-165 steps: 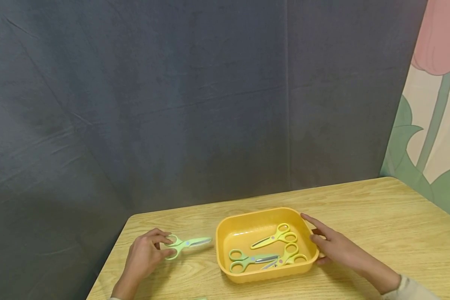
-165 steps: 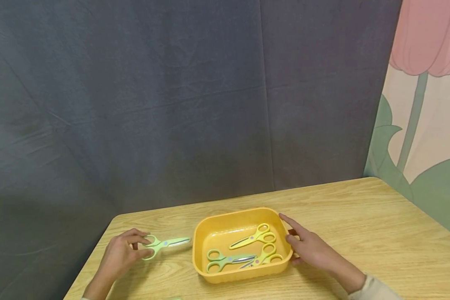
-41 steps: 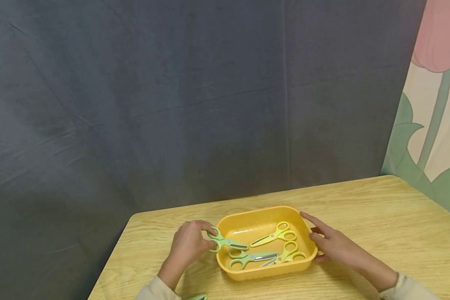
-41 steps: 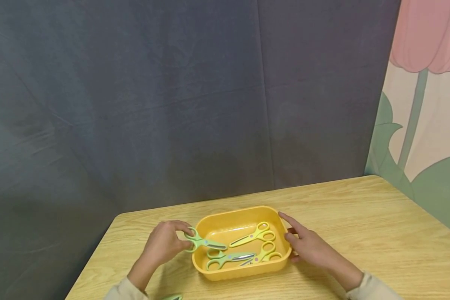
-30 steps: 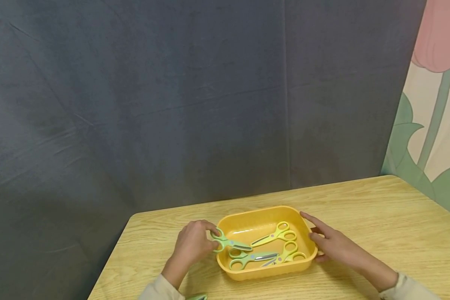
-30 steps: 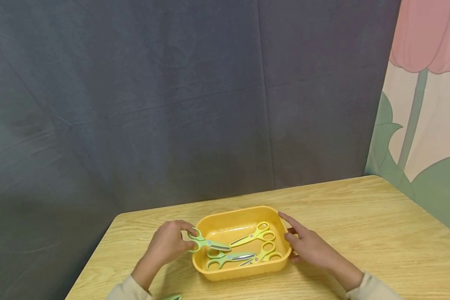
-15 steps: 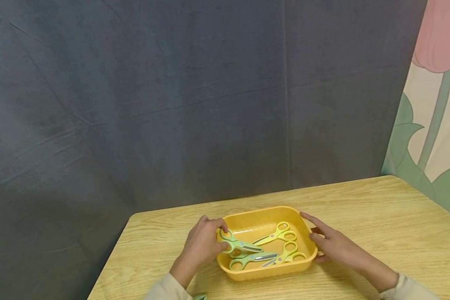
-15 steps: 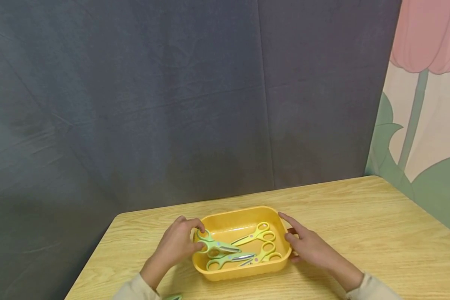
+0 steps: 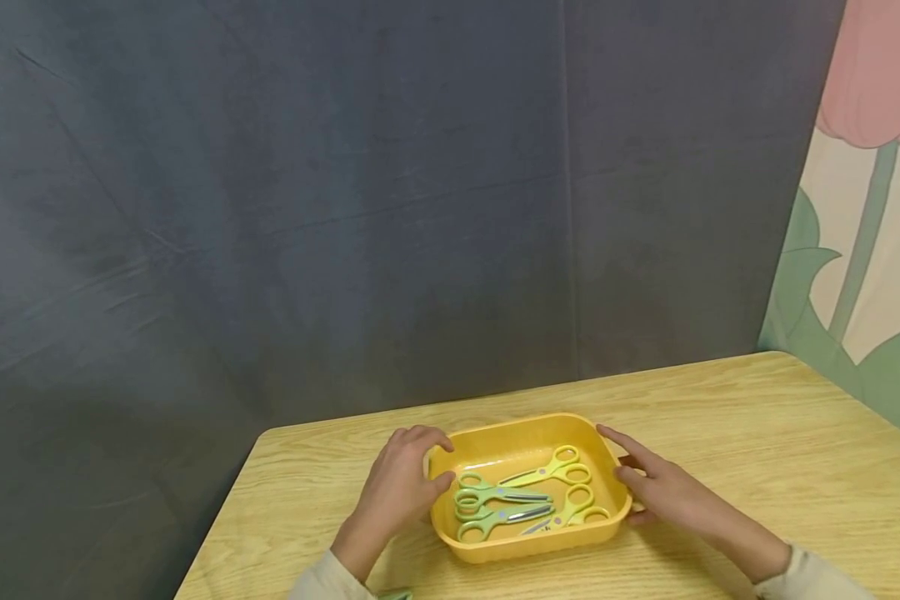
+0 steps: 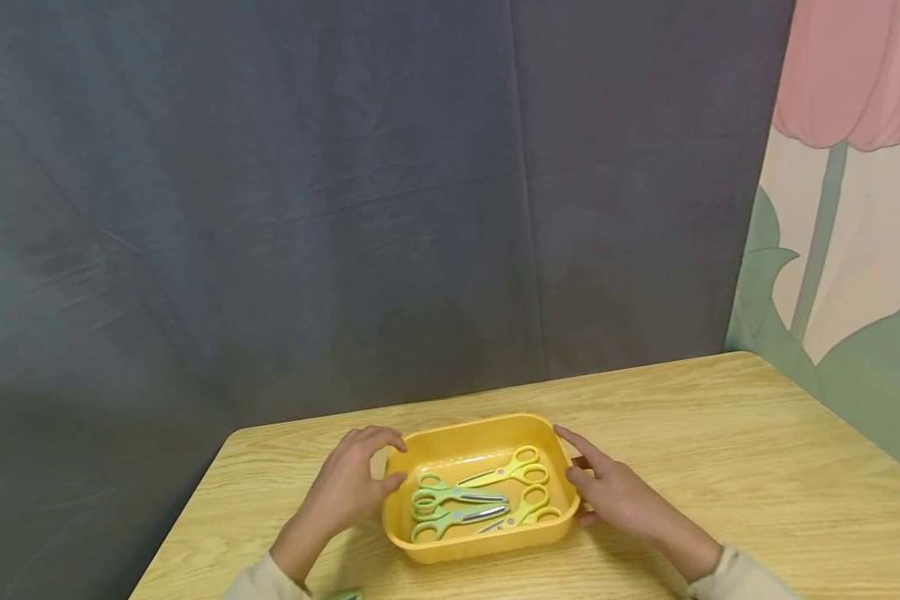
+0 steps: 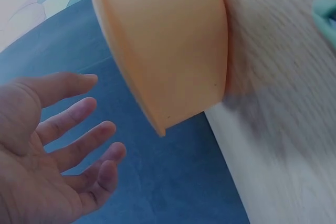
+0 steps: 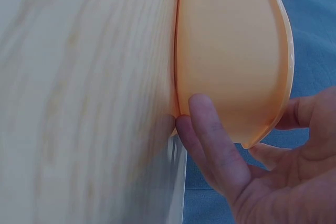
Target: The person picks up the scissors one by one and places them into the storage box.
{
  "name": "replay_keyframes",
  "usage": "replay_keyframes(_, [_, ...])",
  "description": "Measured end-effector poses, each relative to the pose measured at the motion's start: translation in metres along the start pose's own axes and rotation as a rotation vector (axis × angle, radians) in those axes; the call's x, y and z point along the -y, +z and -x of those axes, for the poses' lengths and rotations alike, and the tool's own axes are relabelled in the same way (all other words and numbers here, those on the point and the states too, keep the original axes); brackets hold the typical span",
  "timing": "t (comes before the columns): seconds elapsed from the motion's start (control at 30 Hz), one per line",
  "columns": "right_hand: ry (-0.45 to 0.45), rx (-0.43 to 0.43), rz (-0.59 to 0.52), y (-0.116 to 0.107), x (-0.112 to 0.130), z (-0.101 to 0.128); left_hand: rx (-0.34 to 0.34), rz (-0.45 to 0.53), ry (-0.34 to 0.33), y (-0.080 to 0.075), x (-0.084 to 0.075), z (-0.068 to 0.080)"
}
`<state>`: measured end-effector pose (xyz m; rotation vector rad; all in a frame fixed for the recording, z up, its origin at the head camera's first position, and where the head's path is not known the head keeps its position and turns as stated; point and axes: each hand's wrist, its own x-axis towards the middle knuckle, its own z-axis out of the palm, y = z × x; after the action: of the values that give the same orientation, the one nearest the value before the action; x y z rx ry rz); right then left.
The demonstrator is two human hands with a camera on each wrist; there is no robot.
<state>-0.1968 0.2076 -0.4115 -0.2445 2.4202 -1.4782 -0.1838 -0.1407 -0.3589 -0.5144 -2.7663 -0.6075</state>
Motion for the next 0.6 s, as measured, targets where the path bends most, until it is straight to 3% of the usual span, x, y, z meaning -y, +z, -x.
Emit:
replay_keyframes(0.33, [0.007,0.001,-0.014,0.0,0.001,0.0,-0.058,0.049,-0.045,-0.02,0.016,0.02])
replay_keyframes(0.47, [-0.001,0.006,-0.011,0.0,0.001,0.001,-0.082,0.077,-0.103,-0.033,0.025,0.028])
replay_keyframes(0.6, [0.001,0.001,-0.008,-0.001,0.0,0.001,-0.06,0.11,-0.185,-0.045,0.032,0.04])
